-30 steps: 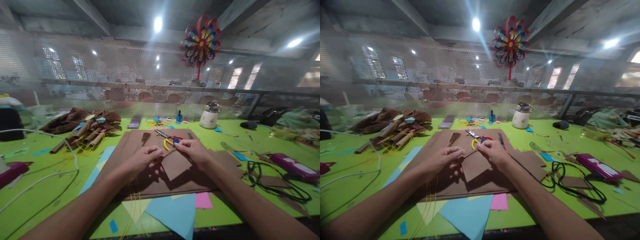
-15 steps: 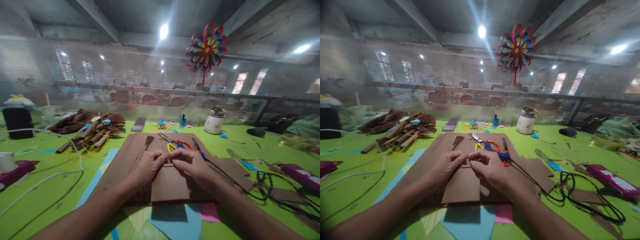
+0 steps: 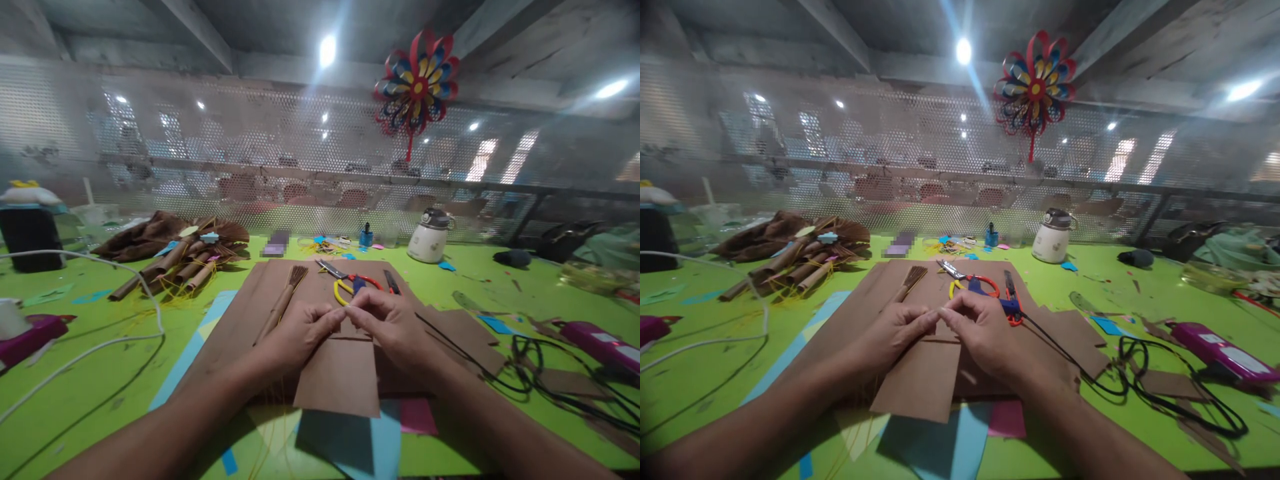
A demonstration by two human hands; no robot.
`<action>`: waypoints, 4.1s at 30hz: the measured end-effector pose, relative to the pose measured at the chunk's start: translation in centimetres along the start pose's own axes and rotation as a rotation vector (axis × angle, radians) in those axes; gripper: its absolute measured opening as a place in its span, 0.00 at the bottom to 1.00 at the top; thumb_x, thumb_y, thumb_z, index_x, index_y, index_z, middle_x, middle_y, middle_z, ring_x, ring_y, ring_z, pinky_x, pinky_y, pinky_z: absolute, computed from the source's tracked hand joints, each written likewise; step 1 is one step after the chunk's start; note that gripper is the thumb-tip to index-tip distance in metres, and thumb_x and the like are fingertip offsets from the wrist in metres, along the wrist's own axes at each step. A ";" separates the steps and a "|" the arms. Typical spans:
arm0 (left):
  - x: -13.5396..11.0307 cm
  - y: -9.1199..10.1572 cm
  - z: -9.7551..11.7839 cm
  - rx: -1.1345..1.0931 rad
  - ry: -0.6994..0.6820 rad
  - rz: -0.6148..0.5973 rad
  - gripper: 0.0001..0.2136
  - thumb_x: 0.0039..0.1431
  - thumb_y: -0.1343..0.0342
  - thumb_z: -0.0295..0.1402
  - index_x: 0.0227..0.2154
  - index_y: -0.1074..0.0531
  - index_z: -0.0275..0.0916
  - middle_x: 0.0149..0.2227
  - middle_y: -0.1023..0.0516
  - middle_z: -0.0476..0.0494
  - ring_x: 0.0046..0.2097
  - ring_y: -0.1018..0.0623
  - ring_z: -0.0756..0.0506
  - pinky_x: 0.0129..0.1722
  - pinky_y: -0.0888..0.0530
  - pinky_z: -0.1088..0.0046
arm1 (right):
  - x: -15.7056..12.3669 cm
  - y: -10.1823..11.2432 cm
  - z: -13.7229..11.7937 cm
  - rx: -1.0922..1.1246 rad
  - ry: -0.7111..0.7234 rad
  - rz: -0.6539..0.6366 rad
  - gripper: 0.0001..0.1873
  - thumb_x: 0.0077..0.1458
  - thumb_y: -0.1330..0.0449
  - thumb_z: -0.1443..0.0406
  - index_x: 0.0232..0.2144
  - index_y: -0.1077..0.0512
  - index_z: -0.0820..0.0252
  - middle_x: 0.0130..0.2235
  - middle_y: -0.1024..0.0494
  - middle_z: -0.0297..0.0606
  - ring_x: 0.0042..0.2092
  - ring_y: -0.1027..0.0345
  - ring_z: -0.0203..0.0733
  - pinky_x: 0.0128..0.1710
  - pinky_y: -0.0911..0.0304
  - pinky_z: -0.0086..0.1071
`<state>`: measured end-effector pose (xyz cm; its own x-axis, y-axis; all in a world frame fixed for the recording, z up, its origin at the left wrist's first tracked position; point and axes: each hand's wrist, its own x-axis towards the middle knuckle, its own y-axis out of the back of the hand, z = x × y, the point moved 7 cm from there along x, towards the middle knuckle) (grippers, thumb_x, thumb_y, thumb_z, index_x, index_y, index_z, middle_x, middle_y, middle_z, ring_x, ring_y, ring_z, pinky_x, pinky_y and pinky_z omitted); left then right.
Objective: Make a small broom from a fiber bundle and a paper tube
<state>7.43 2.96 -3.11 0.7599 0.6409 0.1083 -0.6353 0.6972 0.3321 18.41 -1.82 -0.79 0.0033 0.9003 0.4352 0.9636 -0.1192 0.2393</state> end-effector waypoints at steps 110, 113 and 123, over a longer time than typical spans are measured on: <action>0.1 -0.5 -0.1 0.122 -0.003 -0.094 0.21 0.59 0.57 0.49 0.22 0.36 0.37 0.20 0.43 0.53 0.23 0.45 0.53 0.21 0.48 0.74 | 0.4 0.1 0.5 0.001 -0.076 -0.118 0.09 0.53 0.41 0.61 0.25 0.32 0.61 0.24 0.32 0.31 0.27 0.40 0.33 0.27 0.43 0.29; 0.0 -0.4 0.1 0.147 -0.005 -0.079 0.21 0.59 0.56 0.49 0.19 0.40 0.38 0.19 0.45 0.54 0.22 0.46 0.53 0.21 0.49 0.74 | 0.5 0.4 0.7 -0.064 -0.051 -0.089 0.12 0.54 0.43 0.61 0.23 0.35 0.61 0.22 0.35 0.30 0.26 0.42 0.32 0.27 0.45 0.29; 0.3 0.8 -0.2 0.052 0.087 0.033 0.21 0.55 0.52 0.50 0.21 0.34 0.36 0.21 0.35 0.50 0.23 0.40 0.52 0.21 0.44 0.75 | 1.4 2.0 1.3 0.089 -0.096 0.078 0.12 0.49 0.39 0.59 0.33 0.30 0.61 0.23 0.30 0.30 0.24 0.38 0.32 0.26 0.40 0.29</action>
<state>7.07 3.76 -2.96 0.7226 0.6902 0.0392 -0.6500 0.6590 0.3785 20.69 -0.28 -0.85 0.1002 0.9263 0.3632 0.9793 -0.1563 0.1284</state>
